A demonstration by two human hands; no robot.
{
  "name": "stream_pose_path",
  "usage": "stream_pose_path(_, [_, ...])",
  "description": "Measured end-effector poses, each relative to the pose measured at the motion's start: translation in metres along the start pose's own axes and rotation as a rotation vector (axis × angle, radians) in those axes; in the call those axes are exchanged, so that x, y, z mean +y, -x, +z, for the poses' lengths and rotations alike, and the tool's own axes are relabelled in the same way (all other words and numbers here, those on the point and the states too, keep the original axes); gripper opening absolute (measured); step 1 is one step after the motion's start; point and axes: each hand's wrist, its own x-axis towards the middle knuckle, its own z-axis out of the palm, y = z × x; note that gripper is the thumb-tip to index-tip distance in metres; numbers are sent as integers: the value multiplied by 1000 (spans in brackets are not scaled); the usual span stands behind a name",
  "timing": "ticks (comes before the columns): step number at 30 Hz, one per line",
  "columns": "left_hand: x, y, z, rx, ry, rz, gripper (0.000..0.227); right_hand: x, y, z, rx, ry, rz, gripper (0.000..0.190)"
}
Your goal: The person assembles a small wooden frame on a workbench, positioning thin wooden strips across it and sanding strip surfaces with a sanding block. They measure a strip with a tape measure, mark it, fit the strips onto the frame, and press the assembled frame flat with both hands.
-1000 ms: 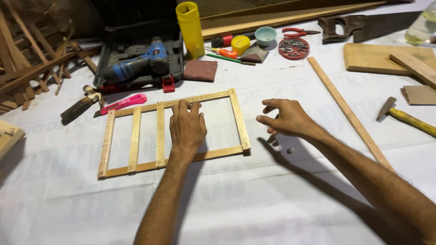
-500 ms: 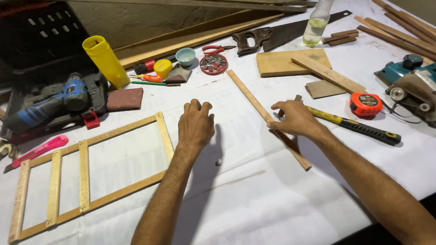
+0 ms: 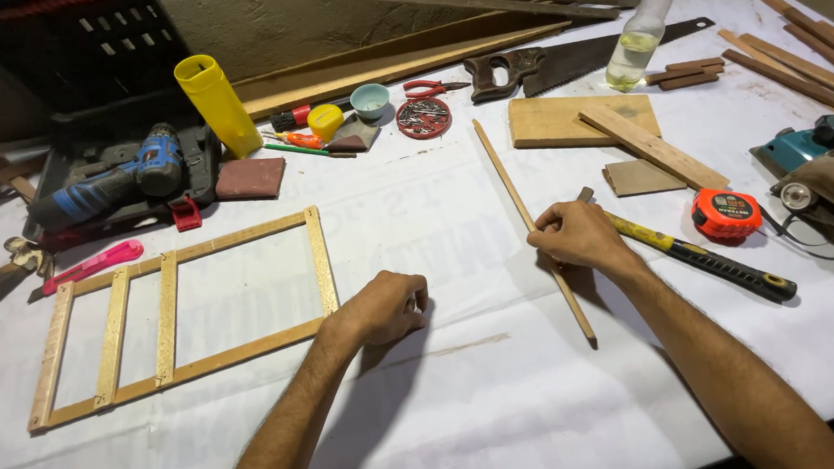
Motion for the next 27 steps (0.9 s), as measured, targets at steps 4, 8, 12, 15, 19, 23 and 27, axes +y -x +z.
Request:
stream_pose_path(4, [-10, -17, 5, 78, -2, 71, 18, 10, -10, 5, 83, 16, -29, 32])
stream_pose_path(8, [-15, -39, -3, 311, 72, 172, 14, 5, 1, 3, 81, -269, -16, 26])
stream_pose_path(12, [-26, -55, -11, 545, 206, 201, 12, -12, 13, 1, -34, -570, -11, 19])
stream_pose_path(15, [-31, -61, -7, 640, 219, 205, 12, -15, 15, 8, -80, -607, 9, 19])
stream_pose_path(19, [-30, -67, -2, 655, 217, 225, 12, -21, 24, 15, -130, -655, 37, 20])
stream_pose_path(23, [-32, -82, 5, 678, 274, 226, 20, -23, 29, 22, -214, -683, -21, 21])
stream_pose_path(27, [-36, -90, 4, 719, 339, 210, 18, -36, 34, 36, -301, -732, -17, 23])
